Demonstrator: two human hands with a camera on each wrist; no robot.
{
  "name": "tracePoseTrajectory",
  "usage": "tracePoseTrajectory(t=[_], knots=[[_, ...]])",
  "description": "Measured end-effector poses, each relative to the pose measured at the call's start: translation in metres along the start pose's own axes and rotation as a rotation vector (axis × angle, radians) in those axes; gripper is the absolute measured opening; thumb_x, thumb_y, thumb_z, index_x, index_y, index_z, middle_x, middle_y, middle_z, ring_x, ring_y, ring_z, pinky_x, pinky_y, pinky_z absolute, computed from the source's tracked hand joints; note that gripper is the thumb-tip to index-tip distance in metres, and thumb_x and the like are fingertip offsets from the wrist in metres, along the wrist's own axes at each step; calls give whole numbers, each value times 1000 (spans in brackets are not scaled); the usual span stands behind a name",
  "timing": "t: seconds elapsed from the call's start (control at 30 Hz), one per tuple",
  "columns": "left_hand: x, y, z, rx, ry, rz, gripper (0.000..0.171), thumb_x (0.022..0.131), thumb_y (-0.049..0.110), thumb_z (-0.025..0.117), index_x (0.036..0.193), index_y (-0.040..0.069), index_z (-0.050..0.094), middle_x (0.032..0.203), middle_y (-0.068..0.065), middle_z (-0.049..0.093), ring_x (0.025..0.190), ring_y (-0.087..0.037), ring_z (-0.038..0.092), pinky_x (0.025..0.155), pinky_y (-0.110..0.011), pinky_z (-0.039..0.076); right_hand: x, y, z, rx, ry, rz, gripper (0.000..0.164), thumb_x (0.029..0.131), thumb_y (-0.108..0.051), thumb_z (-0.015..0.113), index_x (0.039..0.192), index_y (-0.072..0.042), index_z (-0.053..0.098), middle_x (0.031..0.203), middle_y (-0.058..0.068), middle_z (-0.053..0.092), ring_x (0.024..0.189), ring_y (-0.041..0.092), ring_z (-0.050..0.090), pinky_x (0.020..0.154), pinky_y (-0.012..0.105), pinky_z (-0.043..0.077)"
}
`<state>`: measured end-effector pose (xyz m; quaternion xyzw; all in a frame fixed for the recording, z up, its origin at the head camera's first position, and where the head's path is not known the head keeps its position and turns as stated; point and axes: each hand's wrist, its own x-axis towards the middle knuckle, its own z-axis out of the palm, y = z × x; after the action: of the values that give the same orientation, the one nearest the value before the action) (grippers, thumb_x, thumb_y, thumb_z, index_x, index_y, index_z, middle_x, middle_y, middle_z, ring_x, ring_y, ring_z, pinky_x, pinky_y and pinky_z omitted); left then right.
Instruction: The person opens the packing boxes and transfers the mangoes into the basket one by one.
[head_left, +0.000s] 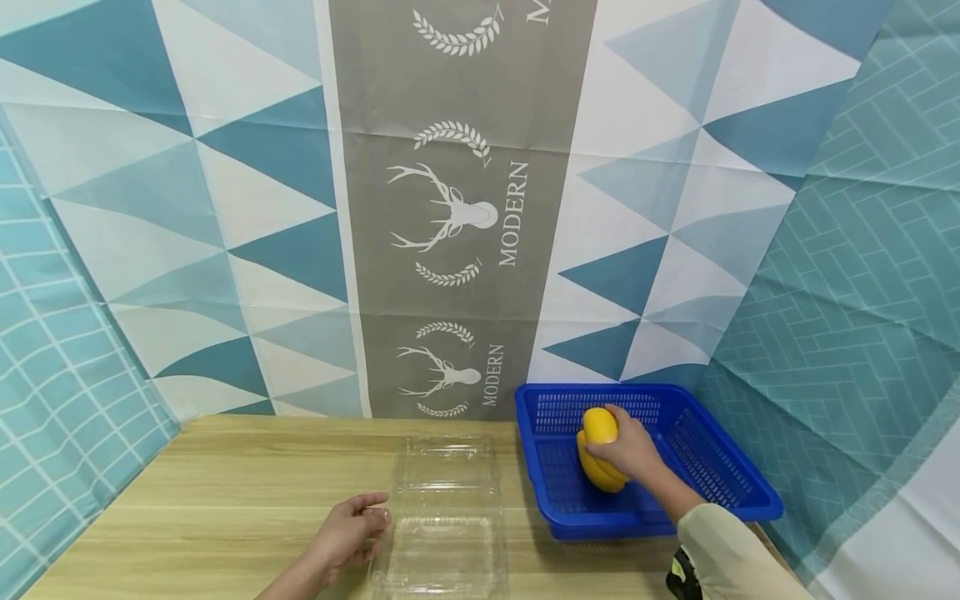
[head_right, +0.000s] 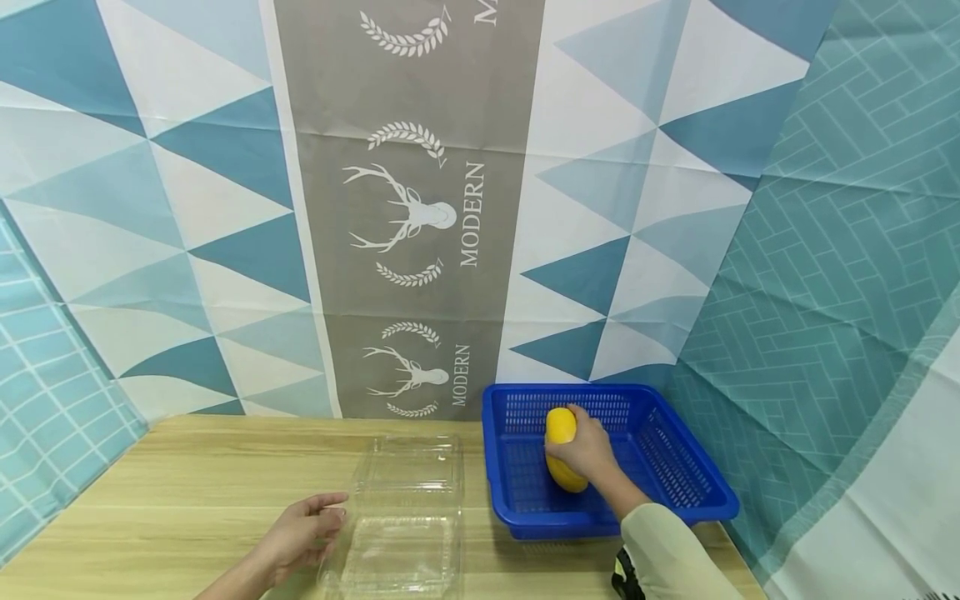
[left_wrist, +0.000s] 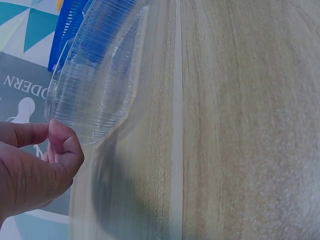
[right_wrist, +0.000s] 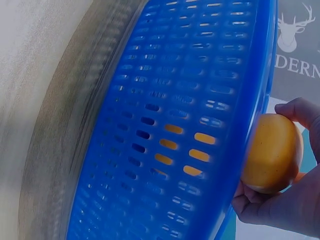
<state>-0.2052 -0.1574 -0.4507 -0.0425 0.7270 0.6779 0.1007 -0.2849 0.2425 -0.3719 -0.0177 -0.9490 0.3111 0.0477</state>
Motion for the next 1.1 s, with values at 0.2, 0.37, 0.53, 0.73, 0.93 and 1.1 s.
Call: tracePoseTrajectory(t=[0.2,0.37,0.53,0.73,0.93,1.1], knots=[[2,0,0,1,3,-2,56,87,7,57,134,-12,34,91,-4,52,78,-16,53,61,-23,48,1,3,-2,0,-3,9,81,78,-23,72,142,1,28,127,32,43,98,39,54,76,49,54],[2,0,0,4,7,-7,56,86,6,58,133,-12,34,91,-4,53,77,-16,53,60,-22,48,2,5,-4,7,-5,24,81,79,-22,71,142,2,27,127,33,42,100,40,53,78,50,53],[1,1,1,5,12,-13,55,86,6,57,133,-12,35,91,-5,53,77,-17,53,61,-23,48,3,8,-5,6,-8,34,81,79,-22,71,142,2,27,126,33,42,100,40,52,78,50,53],[1,1,-1,4,-23,-13,56,88,8,56,134,-12,32,95,-6,52,79,-16,52,62,-23,49,4,13,-5,15,-2,31,82,77,-22,71,142,3,28,124,33,42,98,39,52,73,46,53],[2,1,-1,1,-34,-18,56,89,8,56,135,-12,31,96,-6,52,79,-16,52,62,-24,49,5,18,-6,9,6,39,82,77,-23,70,142,3,27,123,33,43,97,39,52,72,45,53],[4,0,-1,2,-28,-23,55,89,8,56,135,-12,32,96,-5,52,79,-17,52,62,-24,49,6,23,-11,8,6,50,83,77,-23,70,142,4,26,122,34,42,97,40,52,71,44,53]])
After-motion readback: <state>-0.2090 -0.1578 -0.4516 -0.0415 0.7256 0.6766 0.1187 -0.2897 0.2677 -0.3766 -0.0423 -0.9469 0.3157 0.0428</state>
